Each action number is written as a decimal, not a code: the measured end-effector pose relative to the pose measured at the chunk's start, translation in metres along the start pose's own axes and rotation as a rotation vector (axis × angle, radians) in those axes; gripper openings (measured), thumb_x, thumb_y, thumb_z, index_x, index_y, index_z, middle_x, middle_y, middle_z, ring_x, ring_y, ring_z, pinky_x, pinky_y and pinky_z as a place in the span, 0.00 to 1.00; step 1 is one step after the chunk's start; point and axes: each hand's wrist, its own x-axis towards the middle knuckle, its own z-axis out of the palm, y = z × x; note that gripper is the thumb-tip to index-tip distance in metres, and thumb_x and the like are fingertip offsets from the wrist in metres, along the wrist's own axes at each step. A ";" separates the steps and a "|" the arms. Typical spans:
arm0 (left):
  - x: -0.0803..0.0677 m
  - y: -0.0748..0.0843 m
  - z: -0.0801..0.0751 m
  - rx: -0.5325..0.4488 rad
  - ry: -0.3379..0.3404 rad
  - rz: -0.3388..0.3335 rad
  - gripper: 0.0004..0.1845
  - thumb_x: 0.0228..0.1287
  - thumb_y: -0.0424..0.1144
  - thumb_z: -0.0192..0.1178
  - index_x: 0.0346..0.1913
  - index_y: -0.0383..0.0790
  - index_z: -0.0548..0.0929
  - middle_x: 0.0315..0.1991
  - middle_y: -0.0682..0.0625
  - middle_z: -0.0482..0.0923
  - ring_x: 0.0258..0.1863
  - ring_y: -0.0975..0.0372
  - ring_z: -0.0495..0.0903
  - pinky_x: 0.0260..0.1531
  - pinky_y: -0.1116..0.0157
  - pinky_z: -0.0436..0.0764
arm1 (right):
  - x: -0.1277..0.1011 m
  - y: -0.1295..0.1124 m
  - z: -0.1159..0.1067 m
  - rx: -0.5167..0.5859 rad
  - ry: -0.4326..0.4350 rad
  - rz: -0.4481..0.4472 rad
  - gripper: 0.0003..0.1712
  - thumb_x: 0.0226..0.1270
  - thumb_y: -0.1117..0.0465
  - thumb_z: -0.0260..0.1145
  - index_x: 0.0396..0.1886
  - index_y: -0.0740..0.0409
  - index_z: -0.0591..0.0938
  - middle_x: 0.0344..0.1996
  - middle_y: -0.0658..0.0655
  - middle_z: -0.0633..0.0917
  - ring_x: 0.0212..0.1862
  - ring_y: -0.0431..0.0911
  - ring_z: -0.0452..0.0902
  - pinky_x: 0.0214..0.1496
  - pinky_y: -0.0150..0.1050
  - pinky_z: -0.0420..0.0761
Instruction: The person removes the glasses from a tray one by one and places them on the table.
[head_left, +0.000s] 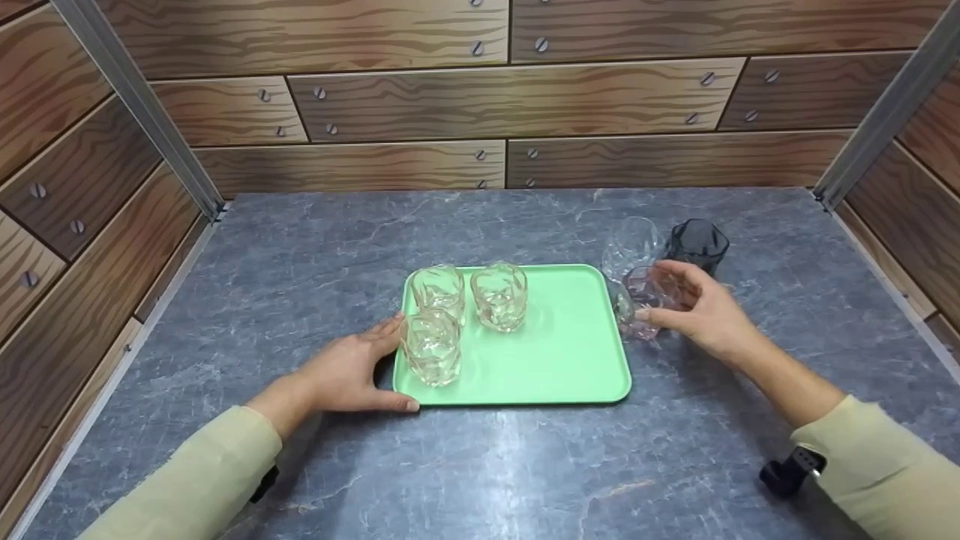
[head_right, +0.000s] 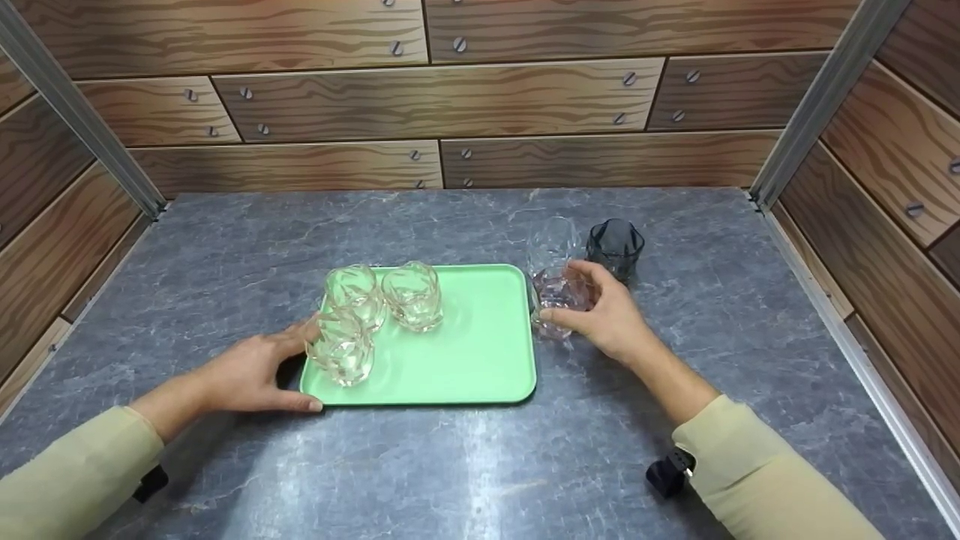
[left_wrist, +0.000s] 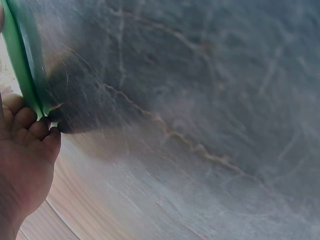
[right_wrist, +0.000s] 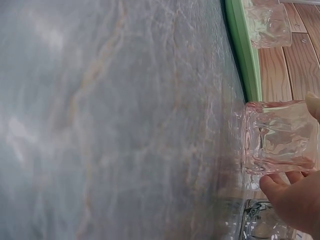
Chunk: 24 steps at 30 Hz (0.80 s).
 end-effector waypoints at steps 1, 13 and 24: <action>0.000 0.000 0.000 -0.001 0.000 -0.001 0.67 0.53 0.79 0.68 0.83 0.33 0.59 0.83 0.38 0.52 0.82 0.44 0.56 0.78 0.46 0.62 | 0.000 -0.001 0.000 0.003 -0.005 0.002 0.55 0.67 0.60 0.79 0.84 0.67 0.56 0.78 0.70 0.67 0.80 0.65 0.59 0.80 0.60 0.60; 0.000 0.000 0.000 0.002 -0.010 -0.013 0.68 0.52 0.79 0.68 0.84 0.34 0.58 0.84 0.38 0.51 0.82 0.44 0.55 0.78 0.45 0.61 | -0.005 -0.032 -0.010 0.011 0.123 -0.114 0.51 0.66 0.66 0.79 0.80 0.72 0.61 0.75 0.72 0.69 0.77 0.65 0.64 0.75 0.32 0.68; 0.000 0.000 -0.001 0.005 -0.020 -0.020 0.69 0.52 0.81 0.67 0.84 0.35 0.57 0.84 0.39 0.50 0.82 0.44 0.54 0.78 0.44 0.60 | -0.001 -0.083 0.015 0.044 0.184 -0.265 0.47 0.61 0.71 0.81 0.77 0.68 0.68 0.72 0.62 0.75 0.75 0.54 0.69 0.76 0.33 0.69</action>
